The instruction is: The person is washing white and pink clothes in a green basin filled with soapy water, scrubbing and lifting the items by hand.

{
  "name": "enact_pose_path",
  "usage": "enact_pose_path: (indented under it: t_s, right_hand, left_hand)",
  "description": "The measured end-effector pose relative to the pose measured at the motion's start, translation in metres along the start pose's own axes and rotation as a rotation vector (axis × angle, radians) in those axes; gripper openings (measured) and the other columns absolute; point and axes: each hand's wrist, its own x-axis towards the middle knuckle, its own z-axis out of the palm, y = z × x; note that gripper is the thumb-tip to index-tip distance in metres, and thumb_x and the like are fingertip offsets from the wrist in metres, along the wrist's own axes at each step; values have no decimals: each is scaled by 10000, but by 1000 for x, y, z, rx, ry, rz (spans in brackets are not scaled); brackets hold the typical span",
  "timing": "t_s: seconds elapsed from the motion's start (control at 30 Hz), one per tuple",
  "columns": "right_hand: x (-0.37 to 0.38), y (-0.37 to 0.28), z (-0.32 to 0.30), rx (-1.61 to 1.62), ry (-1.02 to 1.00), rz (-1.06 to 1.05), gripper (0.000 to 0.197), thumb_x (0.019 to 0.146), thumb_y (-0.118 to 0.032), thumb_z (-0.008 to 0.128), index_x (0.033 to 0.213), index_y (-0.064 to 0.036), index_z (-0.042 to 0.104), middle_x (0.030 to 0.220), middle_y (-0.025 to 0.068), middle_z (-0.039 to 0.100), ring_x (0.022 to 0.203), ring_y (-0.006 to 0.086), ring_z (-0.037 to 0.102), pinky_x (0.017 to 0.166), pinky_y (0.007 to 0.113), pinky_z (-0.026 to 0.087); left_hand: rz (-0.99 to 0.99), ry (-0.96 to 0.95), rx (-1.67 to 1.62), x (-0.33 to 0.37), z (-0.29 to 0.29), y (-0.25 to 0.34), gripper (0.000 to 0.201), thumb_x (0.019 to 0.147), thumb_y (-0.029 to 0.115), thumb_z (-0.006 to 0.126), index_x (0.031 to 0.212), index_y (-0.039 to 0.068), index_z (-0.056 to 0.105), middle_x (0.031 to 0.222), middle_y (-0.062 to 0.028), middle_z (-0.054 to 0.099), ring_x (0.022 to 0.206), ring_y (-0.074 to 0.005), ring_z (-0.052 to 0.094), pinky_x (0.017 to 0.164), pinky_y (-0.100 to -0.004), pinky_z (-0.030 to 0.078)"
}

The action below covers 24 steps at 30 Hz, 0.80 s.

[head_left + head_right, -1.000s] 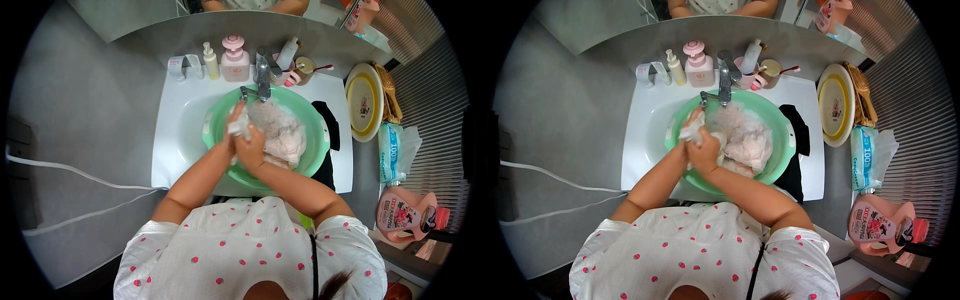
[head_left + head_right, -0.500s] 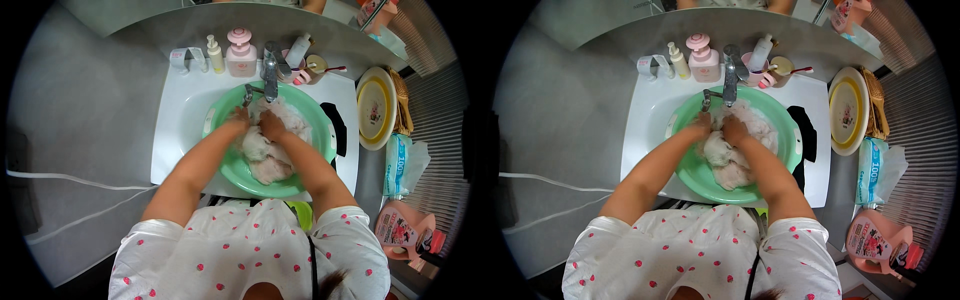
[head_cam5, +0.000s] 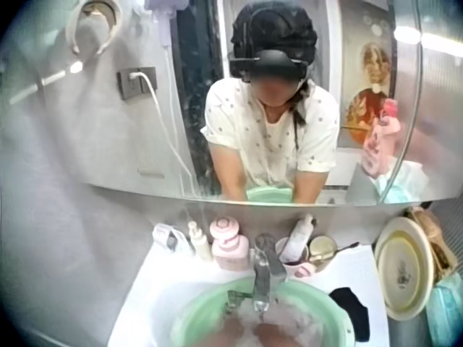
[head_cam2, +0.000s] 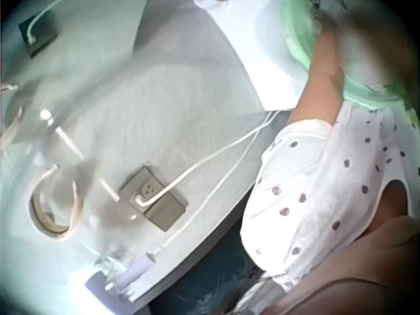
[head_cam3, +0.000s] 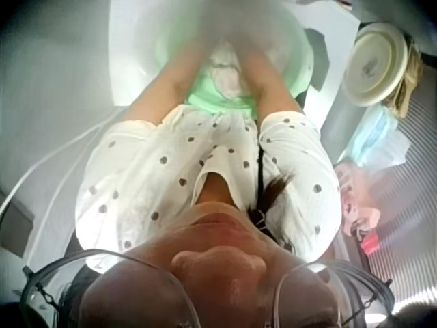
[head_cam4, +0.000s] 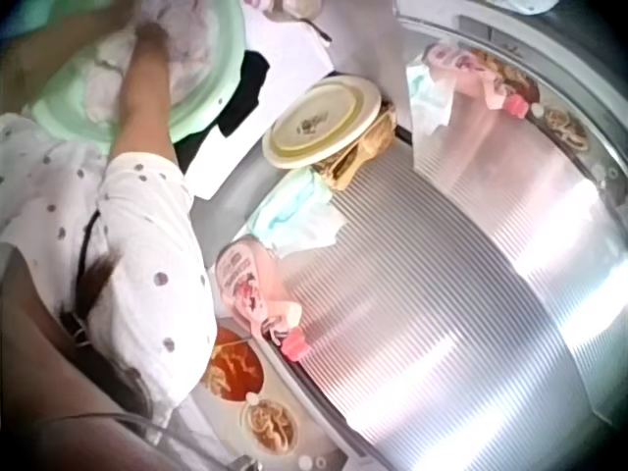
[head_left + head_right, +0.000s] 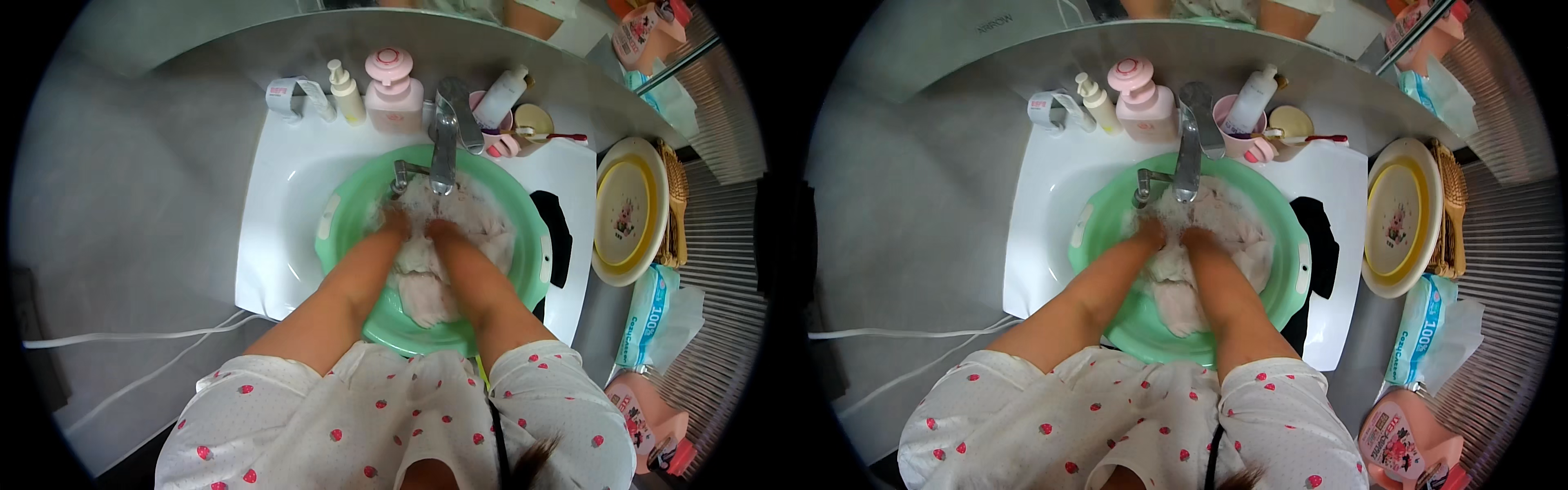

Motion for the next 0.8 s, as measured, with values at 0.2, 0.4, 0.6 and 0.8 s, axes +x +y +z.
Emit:
enact_pose_path:
  t_s: [0.2, 0.4, 0.6, 0.8]
  right_hand:
    - [-19, -14, -18, 450, 94, -58, 356, 716, -245, 500, 1008, -42, 503, 975, 130, 538, 881, 257, 517, 767, 346, 400]
    - [-111, -68, -1, 1016, 662, -595, 251, 641, -228, 604, 829, -65, 572, 851, 141, 534, 773, 307, 508, 672, 399, 397]
    - [-151, -81, -22, 851, 1018, -387, 200, 685, -211, 565, 773, -31, 570, 808, 166, 546, 725, 289, 517, 638, 358, 398]
    - [-157, -93, -15, 1015, 1165, -232, 302, 711, -290, 534, 730, 10, 554, 667, 218, 545, 632, 353, 532, 591, 408, 403]
  left_hand:
    - [79, 74, -300, -27, -24, -31, 368, 754, 208, 439, 1061, 6, 463, 1060, -173, 473, 974, -306, 462, 790, -419, 368]
    - [-107, 117, -1695, -19, 9, -62, 273, 811, 223, 390, 949, 10, 491, 892, -126, 544, 794, -245, 548, 657, -315, 454]
    - [26, 59, -2492, -130, -60, -1, 300, 810, 276, 414, 957, 22, 482, 903, -89, 537, 784, -202, 530, 682, -319, 442]
    - [143, 9, -2717, -136, -50, 4, 298, 802, 294, 437, 969, 52, 481, 903, -79, 535, 803, -195, 525, 705, -317, 435]
